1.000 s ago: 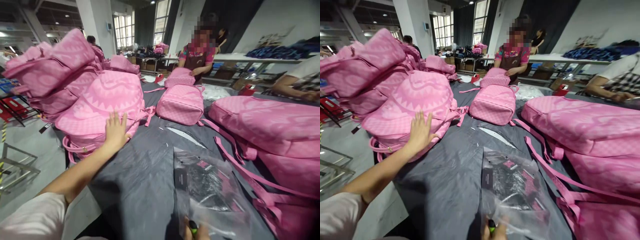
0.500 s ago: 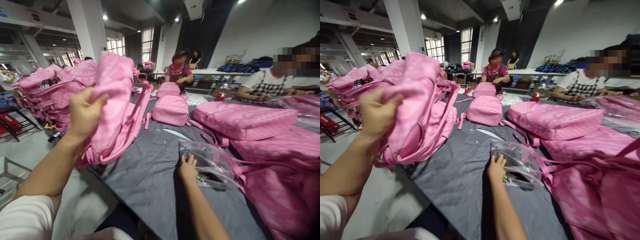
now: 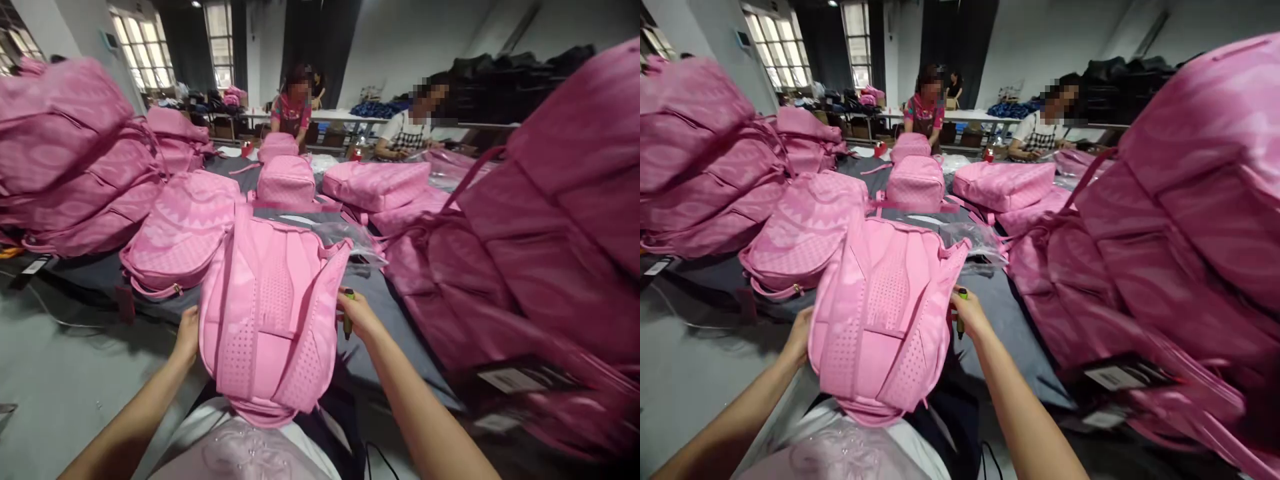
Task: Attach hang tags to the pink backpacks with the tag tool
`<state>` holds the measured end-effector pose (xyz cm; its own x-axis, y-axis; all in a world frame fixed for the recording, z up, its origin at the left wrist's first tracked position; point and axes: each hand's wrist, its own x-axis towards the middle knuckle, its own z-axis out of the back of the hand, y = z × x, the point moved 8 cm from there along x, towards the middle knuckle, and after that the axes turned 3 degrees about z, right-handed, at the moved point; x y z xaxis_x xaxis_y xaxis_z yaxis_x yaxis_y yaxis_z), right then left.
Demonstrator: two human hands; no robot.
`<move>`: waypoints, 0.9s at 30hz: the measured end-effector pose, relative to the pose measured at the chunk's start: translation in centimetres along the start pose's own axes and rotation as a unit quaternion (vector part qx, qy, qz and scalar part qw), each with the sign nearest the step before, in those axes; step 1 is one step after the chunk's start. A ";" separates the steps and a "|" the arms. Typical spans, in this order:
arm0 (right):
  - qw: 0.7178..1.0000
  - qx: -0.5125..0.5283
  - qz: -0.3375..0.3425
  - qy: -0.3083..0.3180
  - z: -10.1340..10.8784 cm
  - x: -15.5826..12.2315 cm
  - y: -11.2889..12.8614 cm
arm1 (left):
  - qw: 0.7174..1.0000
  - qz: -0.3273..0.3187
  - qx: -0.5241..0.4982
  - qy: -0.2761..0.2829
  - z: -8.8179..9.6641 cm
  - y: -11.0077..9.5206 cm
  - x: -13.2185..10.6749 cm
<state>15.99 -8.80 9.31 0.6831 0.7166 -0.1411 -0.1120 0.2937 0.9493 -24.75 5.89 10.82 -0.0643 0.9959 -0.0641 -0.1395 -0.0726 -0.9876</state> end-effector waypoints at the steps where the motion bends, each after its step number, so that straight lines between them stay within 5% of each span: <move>1: 1.000 -0.003 -0.007 -0.023 0.7 -0.8 -0.7 | 0.999 -0.016 0.020 -0.024 0.8 1.2 -0.7; 3: 0.997 -0.021 -0.005 -0.071 1.8 -2.4 -0.5 | 0.981 -0.154 0.108 -0.036 1.4 0.8 -2.2; 4: 0.994 -0.040 0.013 -0.100 2.3 -3.4 0.5 | 0.951 -0.256 0.174 0.003 0.3 0.0 -3.3; 6: 0.976 -0.110 0.096 -0.162 2.5 -5.5 4.2 | 0.816 -0.458 0.318 0.149 -4.7 0.1 -7.2; 8: 0.950 -0.175 0.200 -0.165 0.4 -7.7 8.0 | 0.671 -0.557 0.407 0.272 -9.7 3.0 -11.3; 9: 0.941 -0.189 0.244 -0.141 -1.5 -8.6 9.3 | 0.635 -0.577 0.426 0.287 -11.4 4.3 -12.6; 12: 0.900 -0.200 0.382 -0.062 -7.4 -10.8 9.7 | 0.619 -0.602 0.428 0.266 -14.2 7.1 -15.1; 14: 0.816 -0.269 0.506 -0.077 -9.8 -12.3 8.0 | 0.625 -0.610 0.417 0.252 -13.9 7.8 -15.8; 16: 0.753 -0.326 0.559 -0.119 -10.0 -13.1 4.7 | 0.628 -0.612 0.410 0.251 -12.9 6.9 -15.9; 19: 0.771 -0.358 0.491 -0.189 -6.7 -13.1 0.0 | 0.629 -0.591 0.409 0.296 -13.7 2.8 -15.0; 22: 0.806 -0.352 0.423 -0.219 -4.3 -13.3 -2.0 | 0.612 -0.591 0.398 0.342 -19.3 -2.9 -12.7; 25: 0.825 -0.303 0.417 -0.232 -3.8 -13.4 -2.1 | 0.513 -0.656 0.386 0.397 -26.7 -6.7 -11.1; 27: 0.829 -0.283 0.419 -0.239 -3.9 -13.3 -2.1 | 0.443 -0.674 0.406 0.431 -30.2 -7.2 -10.2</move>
<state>4.32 -16.49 8.04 0.3866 0.5261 0.7575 -0.9203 0.1661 0.3543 6.80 -2.07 14.28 0.9696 -0.2082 0.1288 0.1899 0.9716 0.1413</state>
